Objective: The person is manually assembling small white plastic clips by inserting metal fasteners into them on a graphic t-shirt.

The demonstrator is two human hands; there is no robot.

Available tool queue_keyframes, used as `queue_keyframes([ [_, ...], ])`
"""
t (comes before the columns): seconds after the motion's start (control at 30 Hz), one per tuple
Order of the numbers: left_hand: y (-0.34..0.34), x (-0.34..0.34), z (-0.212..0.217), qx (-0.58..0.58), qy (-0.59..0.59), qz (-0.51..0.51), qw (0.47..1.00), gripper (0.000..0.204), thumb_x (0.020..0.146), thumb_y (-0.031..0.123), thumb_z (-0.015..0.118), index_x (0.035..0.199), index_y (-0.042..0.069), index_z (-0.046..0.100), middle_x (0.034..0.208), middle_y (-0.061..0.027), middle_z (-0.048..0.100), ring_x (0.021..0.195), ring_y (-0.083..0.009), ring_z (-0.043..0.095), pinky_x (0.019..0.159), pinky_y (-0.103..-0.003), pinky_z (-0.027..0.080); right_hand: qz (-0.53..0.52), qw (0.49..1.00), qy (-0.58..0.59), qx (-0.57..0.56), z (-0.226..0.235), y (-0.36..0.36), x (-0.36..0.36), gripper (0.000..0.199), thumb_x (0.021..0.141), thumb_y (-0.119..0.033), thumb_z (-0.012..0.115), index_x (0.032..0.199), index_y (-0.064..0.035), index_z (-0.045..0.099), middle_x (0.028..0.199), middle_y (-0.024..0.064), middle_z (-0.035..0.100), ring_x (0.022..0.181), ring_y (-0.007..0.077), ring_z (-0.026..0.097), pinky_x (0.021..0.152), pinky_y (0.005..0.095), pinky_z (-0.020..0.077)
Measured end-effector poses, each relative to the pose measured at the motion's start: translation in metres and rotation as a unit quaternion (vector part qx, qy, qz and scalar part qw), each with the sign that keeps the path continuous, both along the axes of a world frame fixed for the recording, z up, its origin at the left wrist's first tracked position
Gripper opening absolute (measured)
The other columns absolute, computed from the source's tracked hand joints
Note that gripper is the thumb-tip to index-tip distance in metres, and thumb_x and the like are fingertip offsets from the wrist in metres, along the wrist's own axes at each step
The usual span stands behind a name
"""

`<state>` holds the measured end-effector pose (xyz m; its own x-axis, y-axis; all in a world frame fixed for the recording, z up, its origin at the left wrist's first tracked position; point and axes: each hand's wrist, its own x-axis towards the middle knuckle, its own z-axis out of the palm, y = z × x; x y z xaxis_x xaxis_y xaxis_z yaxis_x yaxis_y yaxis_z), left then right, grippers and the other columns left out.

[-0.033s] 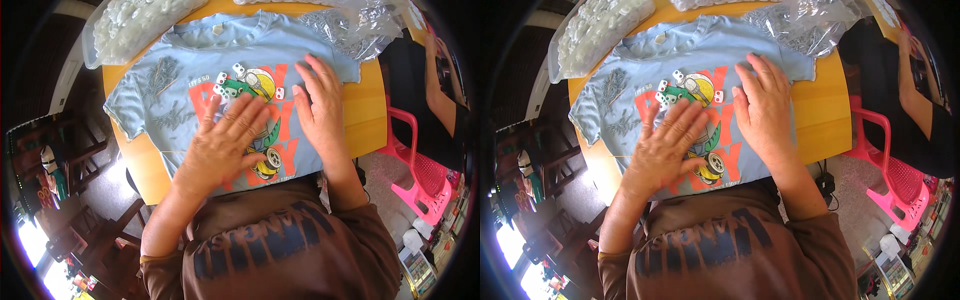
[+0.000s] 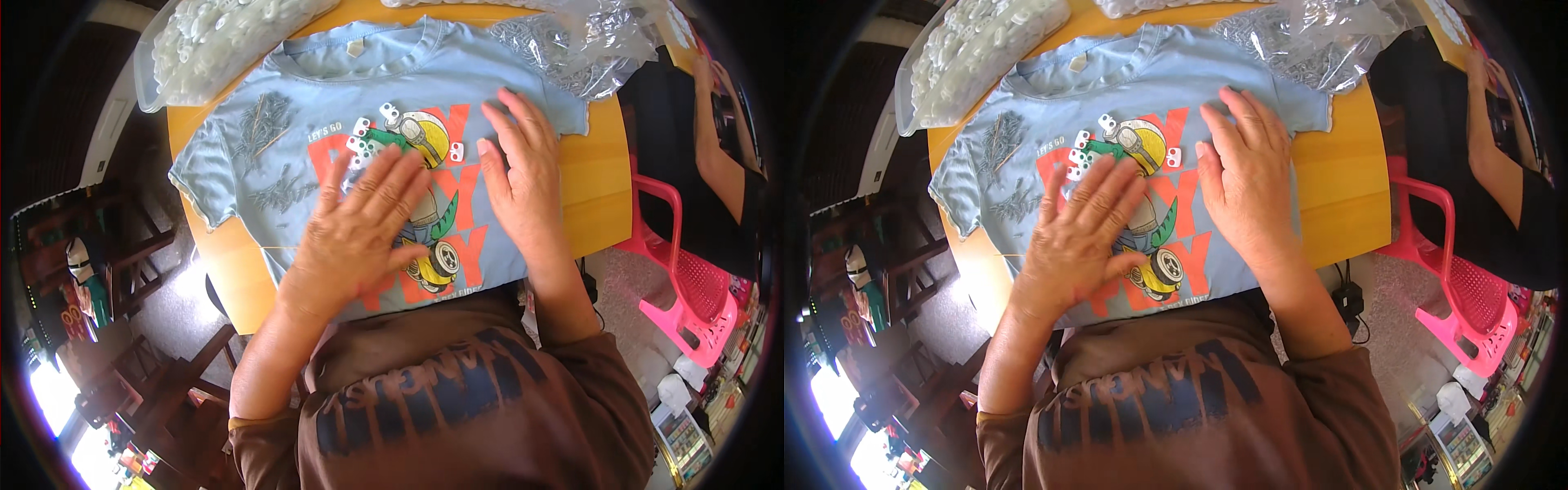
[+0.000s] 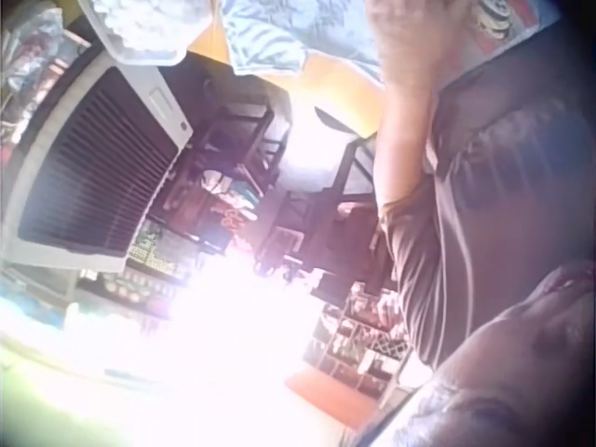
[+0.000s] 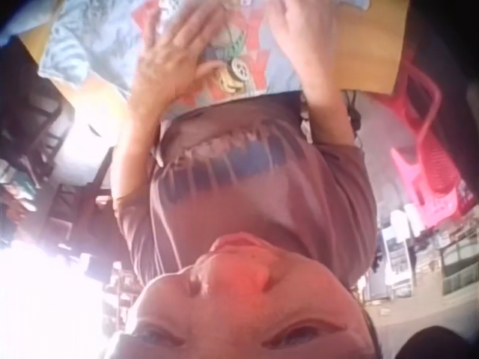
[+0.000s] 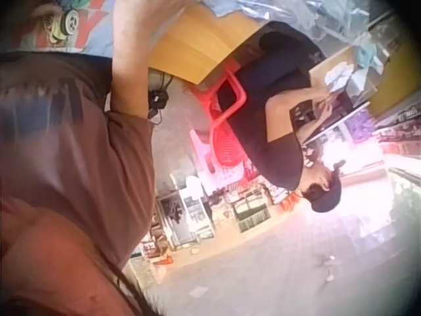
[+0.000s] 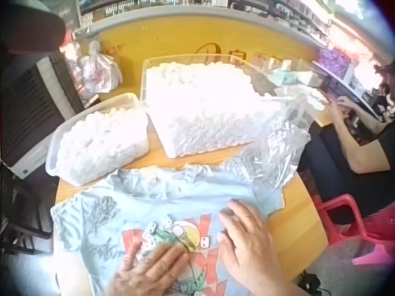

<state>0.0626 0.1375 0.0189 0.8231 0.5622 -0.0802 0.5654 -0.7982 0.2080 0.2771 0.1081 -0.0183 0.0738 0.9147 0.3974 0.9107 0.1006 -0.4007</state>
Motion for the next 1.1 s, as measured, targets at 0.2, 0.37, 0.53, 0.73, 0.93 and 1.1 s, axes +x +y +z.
queue_keyframes([
  [0.2,-0.011,-0.018,0.006,-0.003,-0.031,0.038,0.999,0.070,0.073,0.047,0.059,0.130,0.009,0.045,0.141,-0.0062,0.036,0.132,-0.0234,0.030,0.106,-0.050,0.020,-0.005,1.000,0.003,-0.005,-0.001,-0.002,0.001,0.029,0.080,-0.010,0.058,0.107,-0.0011,0.056,0.120,0.0144,0.051,0.112,0.0344,0.045,0.096,0.0435,0.0344],
  [0.37,-0.045,-0.041,0.008,-0.029,-0.138,0.014,0.990,0.045,0.070,0.027,0.070,0.106,0.001,0.061,0.116,-0.0108,0.057,0.111,-0.0248,0.053,0.094,-0.045,0.034,0.001,1.000,0.011,0.000,-0.001,0.000,0.000,0.029,0.080,-0.010,0.059,0.107,-0.0012,0.057,0.120,0.0143,0.051,0.111,0.0342,0.046,0.095,0.0431,0.0348],
  [0.53,-0.049,-0.050,-0.003,0.003,-0.177,0.064,0.982,0.038,0.067,0.015,0.072,0.102,0.002,0.063,0.109,-0.0090,0.059,0.103,-0.0240,0.056,0.090,-0.041,0.037,0.003,1.000,0.004,0.001,-0.002,0.001,0.001,0.030,0.079,-0.010,0.059,0.107,-0.0017,0.057,0.120,0.0135,0.051,0.112,0.0332,0.046,0.095,0.0425,0.0358],
  [0.73,-0.040,-0.043,-0.005,0.015,-0.210,0.070,0.975,0.041,0.065,0.014,0.073,0.102,0.001,0.062,0.110,-0.0098,0.058,0.104,-0.0250,0.055,0.089,-0.041,0.038,-0.005,1.000,-0.008,-0.005,-0.001,0.001,-0.003,0.030,0.079,-0.010,0.059,0.108,-0.0022,0.057,0.120,0.0135,0.051,0.113,0.0326,0.046,0.095,0.0424,0.0354],
  [0.93,-0.030,-0.028,-0.007,0.001,-0.139,0.098,0.985,0.044,0.069,0.017,0.070,0.109,0.002,0.059,0.122,-0.0093,0.053,0.116,-0.0233,0.048,0.098,-0.043,0.032,-0.007,1.000,-0.005,-0.013,0.001,0.001,-0.004,0.030,0.079,-0.010,0.059,0.108,-0.0023,0.058,0.121,0.0130,0.051,0.113,0.0321,0.045,0.096,0.0425,0.0345],
  [1.1,-0.030,-0.028,-0.007,0.013,-0.144,0.095,0.985,0.046,0.067,0.016,0.070,0.110,0.002,0.059,0.122,-0.0095,0.053,0.116,-0.0243,0.048,0.098,-0.044,0.032,-0.009,1.000,-0.010,-0.009,-0.001,0.000,-0.002,0.030,0.079,-0.010,0.059,0.107,-0.0019,0.057,0.120,0.0134,0.051,0.113,0.0324,0.046,0.096,0.0427,0.0341],
])
